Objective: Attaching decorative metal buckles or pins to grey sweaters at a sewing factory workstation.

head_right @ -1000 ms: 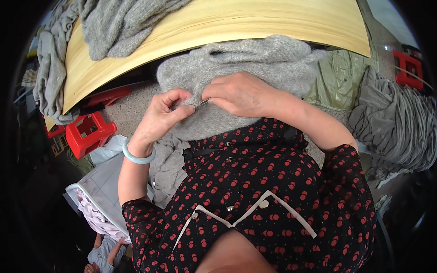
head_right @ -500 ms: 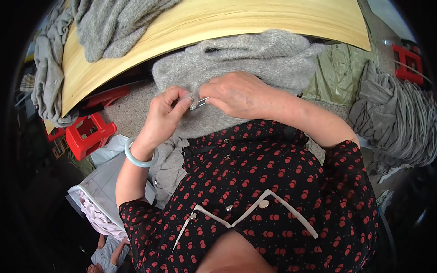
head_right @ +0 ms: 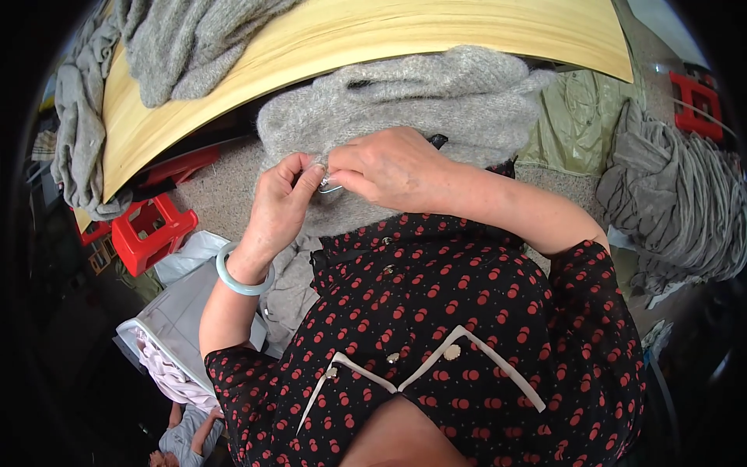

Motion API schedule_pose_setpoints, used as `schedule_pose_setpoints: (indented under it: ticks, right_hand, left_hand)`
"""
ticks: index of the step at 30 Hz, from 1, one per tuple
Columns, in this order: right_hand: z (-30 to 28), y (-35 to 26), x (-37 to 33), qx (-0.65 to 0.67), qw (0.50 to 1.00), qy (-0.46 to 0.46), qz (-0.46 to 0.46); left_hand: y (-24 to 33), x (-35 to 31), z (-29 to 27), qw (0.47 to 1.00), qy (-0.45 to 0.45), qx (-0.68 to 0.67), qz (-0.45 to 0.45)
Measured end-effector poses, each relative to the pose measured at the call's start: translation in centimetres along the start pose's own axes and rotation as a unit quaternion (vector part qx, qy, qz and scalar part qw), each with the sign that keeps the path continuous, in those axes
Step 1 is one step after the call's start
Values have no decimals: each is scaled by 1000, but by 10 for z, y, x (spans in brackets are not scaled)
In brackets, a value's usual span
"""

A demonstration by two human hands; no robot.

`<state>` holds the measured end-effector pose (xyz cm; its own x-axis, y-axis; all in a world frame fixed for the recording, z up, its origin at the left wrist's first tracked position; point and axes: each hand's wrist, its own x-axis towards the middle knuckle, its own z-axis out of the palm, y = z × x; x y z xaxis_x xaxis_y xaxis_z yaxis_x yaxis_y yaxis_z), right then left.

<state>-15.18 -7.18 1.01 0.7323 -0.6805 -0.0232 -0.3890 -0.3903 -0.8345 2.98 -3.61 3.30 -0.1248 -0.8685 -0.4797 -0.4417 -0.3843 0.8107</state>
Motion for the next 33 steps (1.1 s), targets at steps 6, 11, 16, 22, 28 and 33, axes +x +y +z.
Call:
schedule_pose_setpoints:
  ticks: [6, 11, 16, 22, 28, 33]
  right_hand:
    - [0, 0, 1, 38, 999, -2, 28]
    - [1, 0, 2, 45, 998, 2, 33]
    - [2, 0, 2, 33, 999, -4, 38]
    - [8, -1, -1, -5, 999, 37, 12]
    - [18, 1, -6, -31, 999, 39, -8]
    - [10, 4, -7, 76, 997, 6, -12]
  left_hand:
    - [-12, -5, 1, 999, -12, -31, 16]
    - [-13, -6, -1, 995, -11, -103, -1]
    - [-8, -7, -1, 996, -4, -87, 2]
    - [-8, -7, 0, 998, 22, -65, 3]
    - [-16, -2, 2, 995, 20, -103, 0]
    - [-17, 2, 0, 991, -15, -132, -10]
